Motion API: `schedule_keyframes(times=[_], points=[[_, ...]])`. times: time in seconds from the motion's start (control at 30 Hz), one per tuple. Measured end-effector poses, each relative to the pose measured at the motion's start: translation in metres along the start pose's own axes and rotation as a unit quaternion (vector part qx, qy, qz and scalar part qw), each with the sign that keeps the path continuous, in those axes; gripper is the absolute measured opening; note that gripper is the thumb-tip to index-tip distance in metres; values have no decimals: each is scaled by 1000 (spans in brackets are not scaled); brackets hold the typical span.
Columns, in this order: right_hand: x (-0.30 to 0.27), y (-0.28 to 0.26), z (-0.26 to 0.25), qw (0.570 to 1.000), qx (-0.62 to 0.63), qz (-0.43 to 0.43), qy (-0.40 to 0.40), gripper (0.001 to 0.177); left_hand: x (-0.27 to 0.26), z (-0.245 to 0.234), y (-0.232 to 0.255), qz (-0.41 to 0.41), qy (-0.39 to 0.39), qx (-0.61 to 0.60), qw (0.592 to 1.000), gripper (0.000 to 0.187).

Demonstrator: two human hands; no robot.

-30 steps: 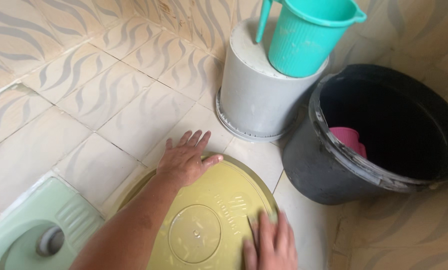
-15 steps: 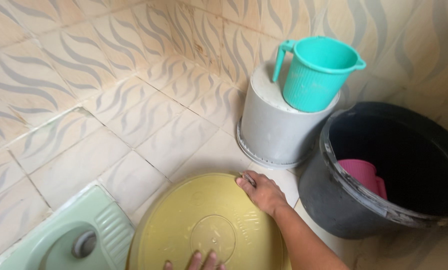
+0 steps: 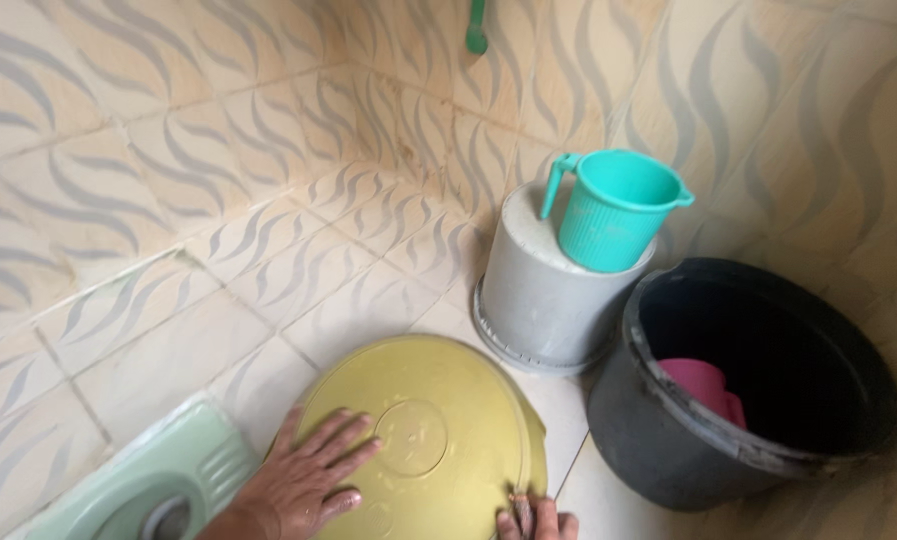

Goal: The person washes a turquoise plastic cup in a yellow basin filled with soapy water, then scrubs the inside and outside of the yellow basin using a sponge. The person flips the basin over to scrub the bottom and sides, then places it back upright.

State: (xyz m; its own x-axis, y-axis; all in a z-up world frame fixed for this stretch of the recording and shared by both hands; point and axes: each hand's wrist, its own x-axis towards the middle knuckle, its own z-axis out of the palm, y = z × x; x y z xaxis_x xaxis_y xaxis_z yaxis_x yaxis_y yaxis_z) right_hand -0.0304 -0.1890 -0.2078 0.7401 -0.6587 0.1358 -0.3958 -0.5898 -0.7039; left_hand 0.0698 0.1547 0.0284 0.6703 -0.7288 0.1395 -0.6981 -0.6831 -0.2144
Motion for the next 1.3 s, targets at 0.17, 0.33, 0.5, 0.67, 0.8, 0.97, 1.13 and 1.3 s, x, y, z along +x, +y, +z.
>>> schedule_keyframes(times=[0.17, 0.33, 0.5, 0.67, 0.8, 0.97, 1.13, 1.3], points=[[21, -69, -10, 979, -55, -190, 56, 50, 37, -38, 44, -361, -392, -130, 836, 90], [32, -211, -68, 849, -285, -351, -274, 63, 34, -3, 54, -335, -397, -97, 849, 99], [103, -298, -72, 770, -320, -423, -356, 77, 2, 108, 53, -264, 277, 61, 922, 90], [171, -306, -66, 863, -168, -125, -460, 95, -31, 186, 6, -94, 288, 291, 908, 61], [167, -242, -90, 910, 29, 19, -413, 92, -22, 149, 21, -110, 271, 214, 932, 79], [92, -160, -128, 959, -26, 40, -279, 83, 8, 29, 56, -274, -411, -61, 867, 103], [51, -161, -135, 991, 4, 67, -113, 64, 20, -18, 56, -225, -179, -48, 956, 97], [83, -239, -138, 980, 0, -180, -80, 72, 19, -47, 72, -305, -256, -96, 912, 93]])
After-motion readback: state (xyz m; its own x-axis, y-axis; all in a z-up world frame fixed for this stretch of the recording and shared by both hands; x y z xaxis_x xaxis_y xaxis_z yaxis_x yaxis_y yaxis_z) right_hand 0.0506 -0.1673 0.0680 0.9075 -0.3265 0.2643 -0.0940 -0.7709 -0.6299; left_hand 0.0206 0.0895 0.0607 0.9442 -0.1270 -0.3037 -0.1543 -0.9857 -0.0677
